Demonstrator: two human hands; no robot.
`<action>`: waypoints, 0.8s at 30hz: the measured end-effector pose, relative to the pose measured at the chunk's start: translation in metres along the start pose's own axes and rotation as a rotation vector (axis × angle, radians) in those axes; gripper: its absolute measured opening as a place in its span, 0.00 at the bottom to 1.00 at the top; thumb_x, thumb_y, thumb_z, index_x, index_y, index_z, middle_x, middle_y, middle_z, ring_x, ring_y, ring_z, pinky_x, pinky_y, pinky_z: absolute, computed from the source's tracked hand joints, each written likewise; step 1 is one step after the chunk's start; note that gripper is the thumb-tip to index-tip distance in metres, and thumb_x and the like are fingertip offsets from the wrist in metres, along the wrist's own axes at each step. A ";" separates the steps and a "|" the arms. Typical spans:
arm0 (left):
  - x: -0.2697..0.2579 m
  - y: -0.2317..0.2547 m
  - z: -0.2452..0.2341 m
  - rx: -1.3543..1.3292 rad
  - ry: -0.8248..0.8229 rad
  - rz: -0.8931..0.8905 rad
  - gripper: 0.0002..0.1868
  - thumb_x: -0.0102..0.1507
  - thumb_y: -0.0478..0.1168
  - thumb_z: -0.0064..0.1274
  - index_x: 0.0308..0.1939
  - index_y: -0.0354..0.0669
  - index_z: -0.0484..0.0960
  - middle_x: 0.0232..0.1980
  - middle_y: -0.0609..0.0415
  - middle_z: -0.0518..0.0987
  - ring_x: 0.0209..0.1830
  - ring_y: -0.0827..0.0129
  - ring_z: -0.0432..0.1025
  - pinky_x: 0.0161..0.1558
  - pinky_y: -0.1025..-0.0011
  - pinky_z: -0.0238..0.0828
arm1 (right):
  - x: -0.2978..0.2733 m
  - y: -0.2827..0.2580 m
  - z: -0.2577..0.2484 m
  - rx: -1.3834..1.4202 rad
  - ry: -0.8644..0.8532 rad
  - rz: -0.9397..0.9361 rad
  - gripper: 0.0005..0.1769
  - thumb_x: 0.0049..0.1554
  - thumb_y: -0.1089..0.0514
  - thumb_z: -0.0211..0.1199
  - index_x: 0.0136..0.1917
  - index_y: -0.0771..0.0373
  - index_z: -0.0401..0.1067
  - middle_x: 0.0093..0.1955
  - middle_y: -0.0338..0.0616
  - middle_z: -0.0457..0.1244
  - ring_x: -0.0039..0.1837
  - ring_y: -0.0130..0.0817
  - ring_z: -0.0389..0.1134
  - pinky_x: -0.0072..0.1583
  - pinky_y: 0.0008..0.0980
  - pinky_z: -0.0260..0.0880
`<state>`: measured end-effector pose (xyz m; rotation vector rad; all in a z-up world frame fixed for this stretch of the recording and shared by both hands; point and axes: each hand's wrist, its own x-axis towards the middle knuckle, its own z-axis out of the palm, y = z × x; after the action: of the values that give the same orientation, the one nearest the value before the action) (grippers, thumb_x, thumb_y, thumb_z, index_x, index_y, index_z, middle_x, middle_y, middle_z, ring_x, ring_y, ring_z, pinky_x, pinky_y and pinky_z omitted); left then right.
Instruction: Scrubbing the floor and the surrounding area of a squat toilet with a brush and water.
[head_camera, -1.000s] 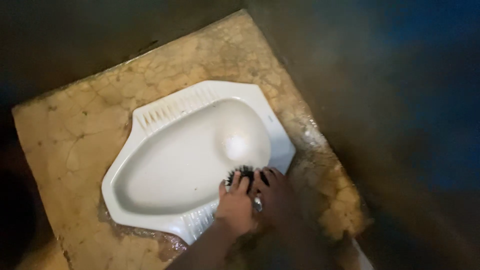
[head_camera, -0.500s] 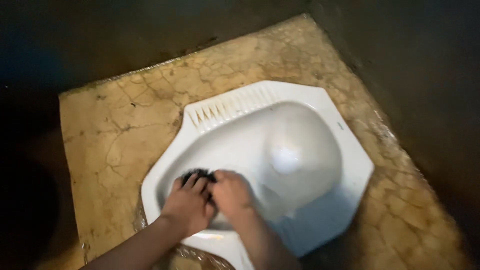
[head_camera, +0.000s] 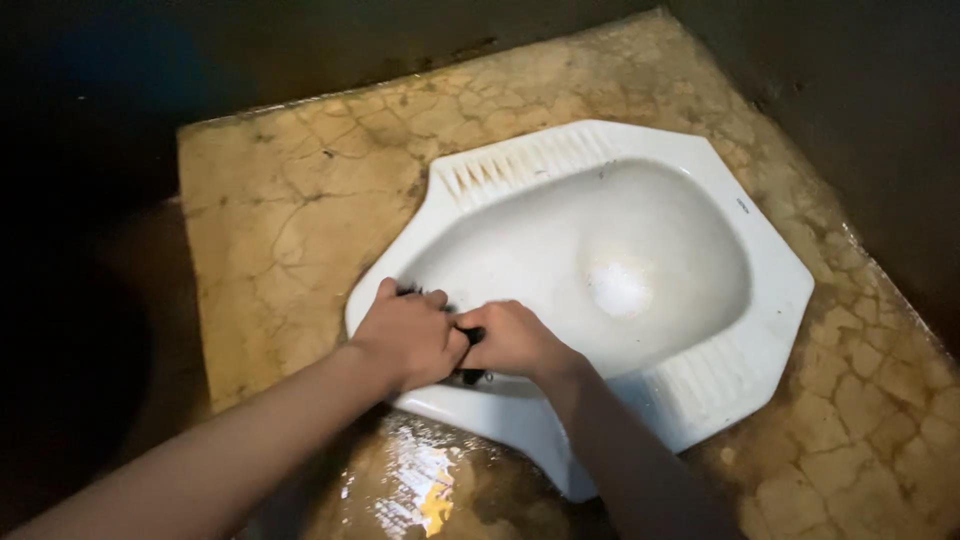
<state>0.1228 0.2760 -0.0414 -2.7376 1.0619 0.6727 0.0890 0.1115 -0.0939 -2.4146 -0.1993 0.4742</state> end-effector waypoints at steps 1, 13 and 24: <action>-0.009 -0.005 -0.002 -0.014 0.018 0.006 0.24 0.64 0.52 0.33 0.53 0.51 0.83 0.57 0.49 0.76 0.58 0.62 0.72 0.66 0.49 0.51 | 0.002 0.006 0.009 0.242 -0.017 -0.035 0.24 0.44 0.52 0.72 0.55 0.57 0.78 0.44 0.45 0.72 0.50 0.45 0.73 0.55 0.38 0.72; -0.008 -0.059 0.031 0.179 0.445 0.030 0.32 0.59 0.54 0.40 0.60 0.37 0.77 0.70 0.44 0.67 0.77 0.52 0.54 0.64 0.38 0.50 | 0.039 -0.028 0.027 -0.237 0.600 -0.371 0.39 0.44 0.56 0.74 0.70 0.56 0.71 0.60 0.56 0.64 0.64 0.55 0.64 0.62 0.45 0.67; 0.169 -0.048 -0.054 -0.312 0.333 -0.090 0.35 0.63 0.58 0.36 0.75 0.58 0.61 0.81 0.61 0.54 0.79 0.64 0.44 0.69 0.29 0.37 | 0.129 0.065 -0.094 -0.453 0.665 -0.195 0.28 0.53 0.51 0.70 0.68 0.43 0.74 0.55 0.57 0.64 0.60 0.57 0.64 0.60 0.48 0.68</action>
<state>0.2849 0.1943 -0.0710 -3.2318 0.9512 0.4065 0.2459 0.0400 -0.1050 -2.7990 -0.2617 -0.5203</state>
